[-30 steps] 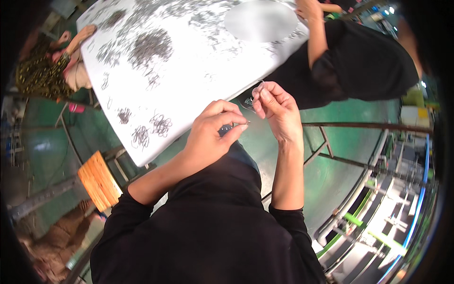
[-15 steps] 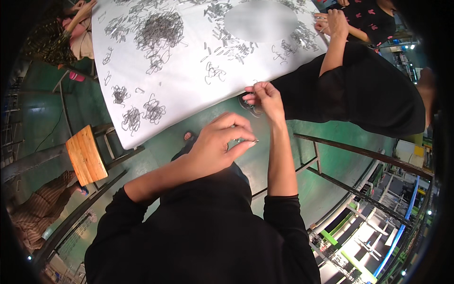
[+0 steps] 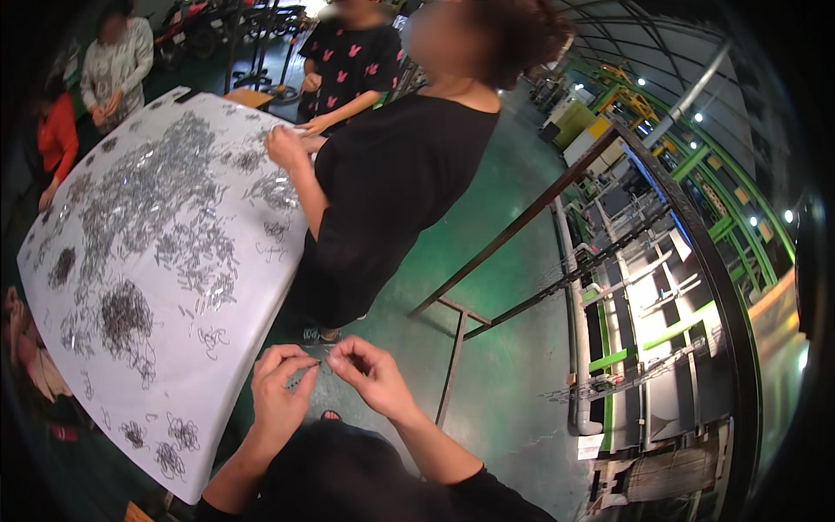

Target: The person picks up small metal clips from a large white sheet on a table and places them into a nearby container. The task is performed by hand with repetitive pick-and-place motions.

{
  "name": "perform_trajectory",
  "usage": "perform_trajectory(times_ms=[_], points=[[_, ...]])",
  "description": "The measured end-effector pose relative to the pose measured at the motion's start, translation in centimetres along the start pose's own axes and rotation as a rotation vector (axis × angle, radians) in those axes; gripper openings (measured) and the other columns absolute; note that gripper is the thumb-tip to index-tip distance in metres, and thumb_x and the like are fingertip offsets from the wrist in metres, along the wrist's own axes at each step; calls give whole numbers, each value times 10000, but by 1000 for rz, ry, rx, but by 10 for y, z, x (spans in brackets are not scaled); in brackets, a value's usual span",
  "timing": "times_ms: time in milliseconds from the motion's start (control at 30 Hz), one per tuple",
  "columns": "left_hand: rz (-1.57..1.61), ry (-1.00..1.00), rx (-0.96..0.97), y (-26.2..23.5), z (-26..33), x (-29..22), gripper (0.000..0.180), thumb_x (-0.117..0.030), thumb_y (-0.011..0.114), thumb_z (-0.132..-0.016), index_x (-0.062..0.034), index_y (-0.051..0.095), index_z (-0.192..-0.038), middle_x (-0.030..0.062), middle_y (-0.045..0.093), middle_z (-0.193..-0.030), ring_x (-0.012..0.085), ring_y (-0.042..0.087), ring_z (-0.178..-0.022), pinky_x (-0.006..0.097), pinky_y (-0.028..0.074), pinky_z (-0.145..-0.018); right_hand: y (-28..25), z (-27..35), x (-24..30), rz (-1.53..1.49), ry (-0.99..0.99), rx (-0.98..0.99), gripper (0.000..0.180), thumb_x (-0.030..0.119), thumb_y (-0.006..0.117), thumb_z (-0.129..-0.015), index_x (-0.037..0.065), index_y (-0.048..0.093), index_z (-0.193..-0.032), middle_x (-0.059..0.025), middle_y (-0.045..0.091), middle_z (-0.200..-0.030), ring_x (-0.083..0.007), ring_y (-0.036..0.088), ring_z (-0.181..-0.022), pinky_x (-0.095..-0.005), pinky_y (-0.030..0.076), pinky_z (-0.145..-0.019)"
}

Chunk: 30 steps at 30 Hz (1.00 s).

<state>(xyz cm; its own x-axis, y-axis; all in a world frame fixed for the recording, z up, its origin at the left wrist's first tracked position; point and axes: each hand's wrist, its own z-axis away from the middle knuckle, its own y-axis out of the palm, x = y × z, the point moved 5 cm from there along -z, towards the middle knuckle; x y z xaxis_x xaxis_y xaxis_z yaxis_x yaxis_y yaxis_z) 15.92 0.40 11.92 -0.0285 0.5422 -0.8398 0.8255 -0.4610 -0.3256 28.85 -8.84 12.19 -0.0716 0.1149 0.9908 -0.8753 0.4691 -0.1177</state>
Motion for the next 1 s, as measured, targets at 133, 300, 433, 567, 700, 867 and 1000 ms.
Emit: perform_trajectory(times_ms=[133,300,433,567,700,867,1000], points=[[44,54,99,14,-10,-18,138,-37,735,-708,-60,695,-838,33,619,-916,228,594,-885,350,426,-798,-12,17,-1,-149,-30,-193,125,156,630,-928,39,597,-957,51,561,-838,-26,484,-769,-189,395,-691],[58,143,174,36,-15,-37,115,-77,729,-734,-72,701,-846,21,619,-917,225,596,-899,355,418,-817,-35,34,-3,-163,-88,-417,141,157,640,-918,22,608,-945,39,577,-821,-35,493,-750,-194,396,-681],[78,234,186,60,-17,-55,114,-67,736,-720,-67,700,-828,30,623,-900,223,603,-874,347,423,-802,-58,53,1,-184,-134,-568,137,160,645,-915,23,630,-924,51,587,-782,-13,478,-692,-179,382,-627],[117,338,222,88,-25,-79,110,-95,731,-733,-91,696,-838,17,618,-917,233,593,-881,370,412,-807,-87,72,7,-178,-55,-704,139,163,661,-895,32,625,-924,28,579,-786,-56,500,-723,-201,395,-666],[171,381,308,123,-24,-96,106,-69,723,-727,-75,689,-828,42,627,-916,225,611,-914,351,429,-817,-119,90,18,-172,-188,-837,111,157,656,-890,49,634,-901,36,578,-771,-51,498,-703,-203,390,-640],[330,331,450,177,-36,-114,112,-42,725,-742,-11,687,-843,82,633,-912,226,634,-852,315,485,-757,-165,112,24,-214,-239,-877,105,139,657,-890,36,638,-897,46,574,-769,-42,483,-689,-195,383,-634],[371,334,542,209,-39,-136,117,-45,719,-769,-14,703,-880,75,631,-931,198,630,-866,297,482,-761,-193,122,26,-304,-221,-937,126,151,669,-879,29,640,-891,35,569,-731,-44,454,-648,-197,351,-595]])
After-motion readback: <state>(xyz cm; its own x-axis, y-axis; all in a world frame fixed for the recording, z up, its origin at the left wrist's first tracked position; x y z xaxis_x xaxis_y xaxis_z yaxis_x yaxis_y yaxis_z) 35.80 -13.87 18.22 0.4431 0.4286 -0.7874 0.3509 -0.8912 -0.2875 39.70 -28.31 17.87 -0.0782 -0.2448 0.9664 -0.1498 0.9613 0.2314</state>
